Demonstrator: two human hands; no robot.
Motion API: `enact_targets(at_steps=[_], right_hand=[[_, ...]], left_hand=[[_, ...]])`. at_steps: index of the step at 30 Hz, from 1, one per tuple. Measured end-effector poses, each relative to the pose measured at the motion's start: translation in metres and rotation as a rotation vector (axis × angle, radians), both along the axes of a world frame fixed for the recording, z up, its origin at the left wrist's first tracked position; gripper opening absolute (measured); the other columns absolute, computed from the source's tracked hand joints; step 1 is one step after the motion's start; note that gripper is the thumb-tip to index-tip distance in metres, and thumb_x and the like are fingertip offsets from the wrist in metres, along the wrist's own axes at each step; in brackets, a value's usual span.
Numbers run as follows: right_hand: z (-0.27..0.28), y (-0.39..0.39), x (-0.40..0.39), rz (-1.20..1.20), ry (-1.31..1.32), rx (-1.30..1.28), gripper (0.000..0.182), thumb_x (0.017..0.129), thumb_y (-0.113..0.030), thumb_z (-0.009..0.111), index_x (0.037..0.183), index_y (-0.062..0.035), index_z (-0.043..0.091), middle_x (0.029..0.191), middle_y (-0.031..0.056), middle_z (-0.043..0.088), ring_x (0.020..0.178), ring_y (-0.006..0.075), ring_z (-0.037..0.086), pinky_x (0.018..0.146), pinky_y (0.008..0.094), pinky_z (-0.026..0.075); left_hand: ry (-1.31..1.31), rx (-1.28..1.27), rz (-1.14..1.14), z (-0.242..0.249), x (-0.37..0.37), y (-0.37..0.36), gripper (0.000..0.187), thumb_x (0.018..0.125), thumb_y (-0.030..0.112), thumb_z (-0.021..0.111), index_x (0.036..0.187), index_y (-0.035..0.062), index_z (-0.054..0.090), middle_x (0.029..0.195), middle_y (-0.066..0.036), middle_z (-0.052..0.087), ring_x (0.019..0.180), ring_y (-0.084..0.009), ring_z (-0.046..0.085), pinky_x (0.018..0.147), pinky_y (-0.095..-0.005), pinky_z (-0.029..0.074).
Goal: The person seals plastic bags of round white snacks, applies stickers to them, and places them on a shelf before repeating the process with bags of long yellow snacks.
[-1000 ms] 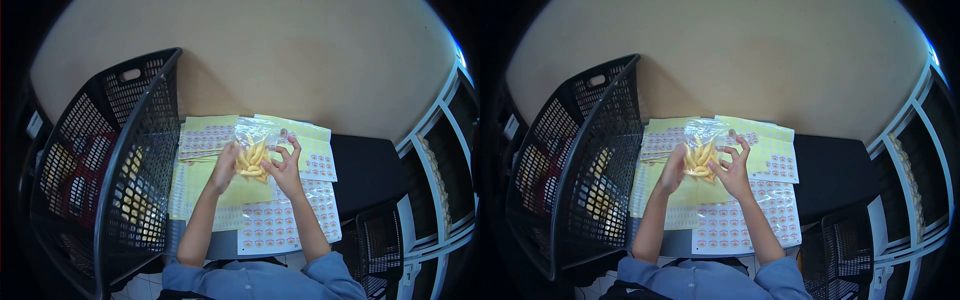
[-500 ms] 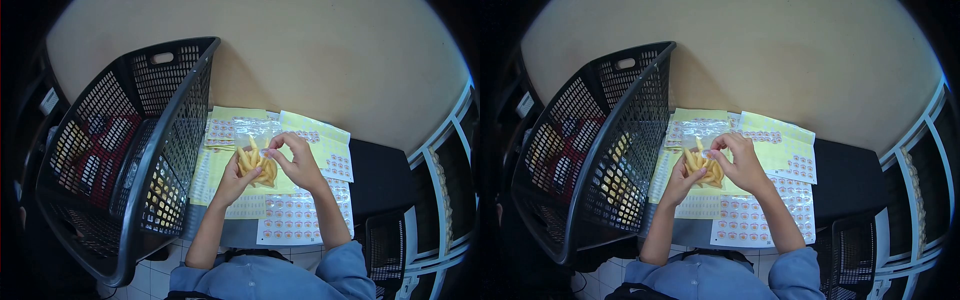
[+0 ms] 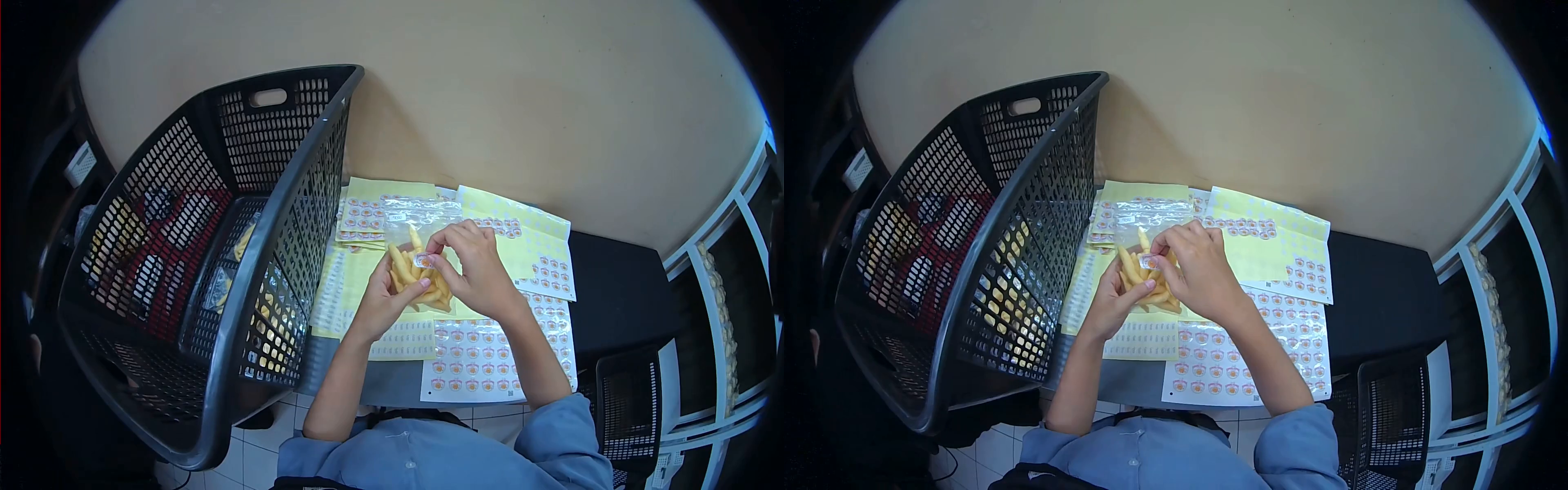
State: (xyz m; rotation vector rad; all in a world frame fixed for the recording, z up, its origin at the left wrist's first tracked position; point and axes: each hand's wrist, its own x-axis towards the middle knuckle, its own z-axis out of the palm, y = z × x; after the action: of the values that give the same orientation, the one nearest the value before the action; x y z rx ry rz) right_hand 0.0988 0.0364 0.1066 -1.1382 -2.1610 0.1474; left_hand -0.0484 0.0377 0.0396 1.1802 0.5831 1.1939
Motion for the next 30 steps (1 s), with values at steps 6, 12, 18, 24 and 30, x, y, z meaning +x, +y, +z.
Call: enact_targets(at_steps=[6,12,18,24,30], right_hand=[[-0.004,-0.004,0.0,-0.043,-0.071,0.146,0.011,0.071,-0.014,0.058,0.076,-0.0075,0.052,0.074,0.0018,0.052,0.079,0.0181,0.046,0.072,0.0311,0.028],[-0.024,-0.007,-0.004,-0.116,0.172,0.25,0.015,0.067,-0.011,0.062,0.08,-0.0078,0.054,0.087,0.0048,0.051,0.086,0.0191,0.047,0.074,0.0318,0.029],[-0.036,-0.012,0.0,-0.141,0.225,0.33,0.016,0.063,-0.008,0.065,0.077,-0.0145,0.065,0.112,0.0128,0.045,0.107,0.0294,0.04,0.088,0.0374,0.029],[-0.048,-0.014,0.004,-0.089,0.374,0.137,0.021,0.06,-0.015,0.068,0.081,-0.0178,0.067,0.125,0.0175,0.035,0.116,0.0335,0.03,0.097,0.0413,0.022],[-0.051,-0.019,0.002,-0.046,0.437,0.036,0.031,0.058,-0.014,0.067,0.089,-0.0167,0.065,0.13,0.0162,0.027,0.122,0.031,0.023,0.098,0.0435,0.019]], left_hand=[[0.039,0.038,0.016,0.005,0.003,-0.005,0.051,0.076,0.004,0.055,0.12,-0.0016,0.028,0.108,-0.01,0.046,0.098,-0.0141,0.049,0.081,-0.0249,0.042],[0.021,0.049,0.051,0.004,0.004,-0.008,0.05,0.077,0.004,0.055,0.119,-0.0019,0.029,0.108,-0.011,0.046,0.099,-0.0142,0.048,0.082,-0.0249,0.042],[0.057,0.053,0.04,0.003,0.006,-0.015,0.051,0.076,0.004,0.055,0.119,-0.0026,0.028,0.108,-0.011,0.045,0.099,-0.0143,0.047,0.082,-0.025,0.042],[0.14,0.084,0.079,0.008,0.006,-0.028,0.054,0.075,0.003,0.056,0.12,-0.0027,0.026,0.106,-0.011,0.045,0.099,-0.0141,0.047,0.08,-0.0237,0.041],[-0.027,0.091,0.054,0.004,0.007,-0.029,0.049,0.076,0.005,0.054,0.118,-0.0022,0.03,0.104,-0.011,0.046,0.095,-0.0138,0.049,0.076,-0.0234,0.043]])
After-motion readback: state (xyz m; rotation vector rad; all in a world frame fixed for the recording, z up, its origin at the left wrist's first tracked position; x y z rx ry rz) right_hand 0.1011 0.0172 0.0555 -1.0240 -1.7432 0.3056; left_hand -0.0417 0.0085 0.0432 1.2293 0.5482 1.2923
